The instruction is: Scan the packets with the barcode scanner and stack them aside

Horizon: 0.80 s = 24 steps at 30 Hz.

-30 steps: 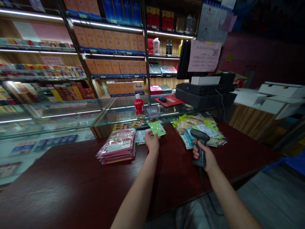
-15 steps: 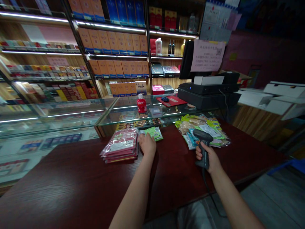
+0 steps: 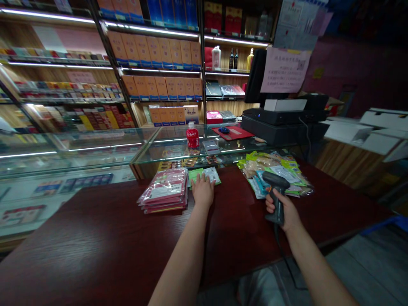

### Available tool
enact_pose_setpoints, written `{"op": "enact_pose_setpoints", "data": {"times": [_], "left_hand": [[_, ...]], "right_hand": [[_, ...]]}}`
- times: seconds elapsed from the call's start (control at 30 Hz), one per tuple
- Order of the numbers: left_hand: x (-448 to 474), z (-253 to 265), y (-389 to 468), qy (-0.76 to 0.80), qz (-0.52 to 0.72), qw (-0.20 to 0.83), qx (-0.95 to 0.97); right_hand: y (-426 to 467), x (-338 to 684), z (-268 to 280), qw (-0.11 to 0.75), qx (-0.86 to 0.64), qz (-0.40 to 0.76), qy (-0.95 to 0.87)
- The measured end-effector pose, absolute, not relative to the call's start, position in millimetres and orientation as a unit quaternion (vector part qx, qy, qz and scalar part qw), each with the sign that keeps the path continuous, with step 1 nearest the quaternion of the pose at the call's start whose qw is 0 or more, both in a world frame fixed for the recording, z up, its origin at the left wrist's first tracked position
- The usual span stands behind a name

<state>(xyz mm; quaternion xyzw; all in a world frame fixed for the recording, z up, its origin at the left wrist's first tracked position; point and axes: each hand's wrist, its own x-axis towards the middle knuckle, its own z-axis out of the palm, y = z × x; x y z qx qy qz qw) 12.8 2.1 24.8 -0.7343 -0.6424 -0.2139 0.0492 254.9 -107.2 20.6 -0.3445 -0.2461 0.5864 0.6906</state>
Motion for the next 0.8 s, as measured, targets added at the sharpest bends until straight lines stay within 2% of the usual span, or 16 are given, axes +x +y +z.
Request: {"op": "enact_pose_setpoints", "data": {"times": [0.37,0.6,0.8], "left_hand": [[6.2,21.1,4.3,-0.68,-0.212,0.073,-0.698],[25.6,28.2,-4.2,-0.584,-0.301,0.075,-0.75],[72.5,32.2,-13.7,-0.481,-0.308,0.002,-0.821]], "right_hand": [[-108.6,255.2,20.7,0.696,-0.335,0.588,-0.239],[-115.6,262.1,23.8,0.735,-0.342,0.544,-0.216],[-125.9,277.5,21.7,0.773,-0.34,0.495,-0.206]]}}
